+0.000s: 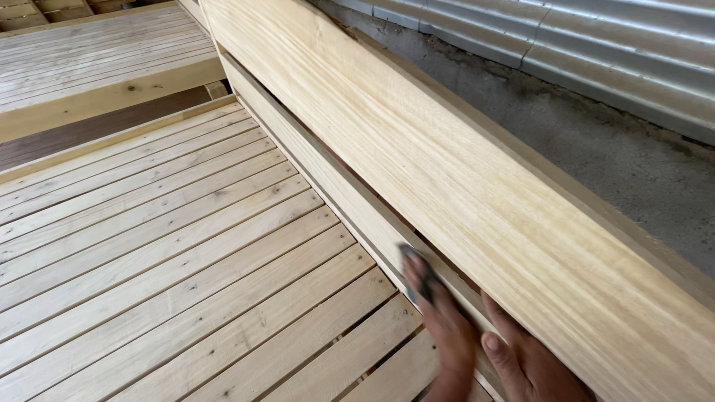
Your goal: The person sands a wooden bench frame using a sanding block, working along the top rail and slats, then moves to the end post and sands its edges and corners by hand.
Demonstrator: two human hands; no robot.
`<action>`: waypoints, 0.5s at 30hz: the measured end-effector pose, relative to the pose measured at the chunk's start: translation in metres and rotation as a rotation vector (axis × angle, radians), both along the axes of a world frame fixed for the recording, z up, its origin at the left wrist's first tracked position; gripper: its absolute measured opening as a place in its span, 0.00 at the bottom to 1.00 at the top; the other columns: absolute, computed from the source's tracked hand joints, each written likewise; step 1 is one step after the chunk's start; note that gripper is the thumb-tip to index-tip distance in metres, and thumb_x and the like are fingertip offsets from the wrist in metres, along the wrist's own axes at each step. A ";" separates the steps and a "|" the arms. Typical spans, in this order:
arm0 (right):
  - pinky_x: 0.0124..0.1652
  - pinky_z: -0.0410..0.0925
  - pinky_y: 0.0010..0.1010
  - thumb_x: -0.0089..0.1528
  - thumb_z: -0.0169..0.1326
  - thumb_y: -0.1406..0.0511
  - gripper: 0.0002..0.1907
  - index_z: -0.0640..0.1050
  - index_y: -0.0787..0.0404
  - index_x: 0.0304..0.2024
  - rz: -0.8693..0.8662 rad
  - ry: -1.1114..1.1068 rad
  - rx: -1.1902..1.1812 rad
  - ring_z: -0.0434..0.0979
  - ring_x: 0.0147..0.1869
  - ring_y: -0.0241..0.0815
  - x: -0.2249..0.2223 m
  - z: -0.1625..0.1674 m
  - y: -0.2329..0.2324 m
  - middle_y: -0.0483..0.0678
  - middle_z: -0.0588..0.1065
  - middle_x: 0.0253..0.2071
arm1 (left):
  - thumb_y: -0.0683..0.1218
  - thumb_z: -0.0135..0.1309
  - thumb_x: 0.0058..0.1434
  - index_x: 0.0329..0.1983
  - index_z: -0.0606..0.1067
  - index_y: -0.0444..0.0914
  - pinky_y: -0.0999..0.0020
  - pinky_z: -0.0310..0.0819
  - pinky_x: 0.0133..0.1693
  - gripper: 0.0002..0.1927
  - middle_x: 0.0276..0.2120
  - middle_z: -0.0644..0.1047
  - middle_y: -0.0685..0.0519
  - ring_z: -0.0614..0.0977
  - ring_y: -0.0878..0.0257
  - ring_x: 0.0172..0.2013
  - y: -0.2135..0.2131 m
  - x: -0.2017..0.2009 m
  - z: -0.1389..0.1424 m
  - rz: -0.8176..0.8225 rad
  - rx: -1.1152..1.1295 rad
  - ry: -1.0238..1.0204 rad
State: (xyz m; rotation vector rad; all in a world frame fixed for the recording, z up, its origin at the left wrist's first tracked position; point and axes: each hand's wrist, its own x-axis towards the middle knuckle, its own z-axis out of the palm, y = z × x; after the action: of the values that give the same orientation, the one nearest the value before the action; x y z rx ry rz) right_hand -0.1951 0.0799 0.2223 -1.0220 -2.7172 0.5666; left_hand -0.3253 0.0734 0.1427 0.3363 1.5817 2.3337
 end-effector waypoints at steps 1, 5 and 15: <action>0.71 0.36 0.53 0.62 0.23 0.38 0.47 0.52 0.55 0.76 -0.021 -0.088 0.008 0.40 0.82 0.56 -0.003 0.007 -0.003 0.57 0.49 0.79 | 0.61 0.33 0.68 0.76 0.56 0.41 0.49 0.69 0.61 0.36 0.58 0.75 0.37 0.75 0.46 0.59 0.007 -0.037 0.010 0.002 -0.003 -0.123; 0.73 0.40 0.48 0.62 0.22 0.37 0.46 0.53 0.50 0.77 -0.050 -0.227 -0.042 0.42 0.81 0.49 -0.009 0.029 -0.017 0.50 0.51 0.77 | 0.64 0.39 0.69 0.61 0.68 0.30 0.58 0.73 0.54 0.35 0.53 0.76 0.42 0.78 0.51 0.51 0.019 -0.114 0.022 -0.002 0.230 -0.637; 0.75 0.41 0.41 0.59 0.18 0.33 0.50 0.52 0.45 0.79 0.097 0.050 -0.305 0.42 0.83 0.45 0.001 0.056 -0.031 0.46 0.48 0.80 | 0.64 0.36 0.67 0.61 0.72 0.30 0.53 0.78 0.52 0.36 0.54 0.82 0.39 0.84 0.48 0.52 -0.034 0.081 0.015 -0.120 0.253 -0.885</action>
State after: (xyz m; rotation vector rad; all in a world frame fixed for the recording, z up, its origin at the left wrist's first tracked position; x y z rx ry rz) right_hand -0.1944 0.0493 0.2787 -0.9266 -2.7014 1.0350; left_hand -0.2447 0.0394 0.1577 -0.4851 0.8138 2.1100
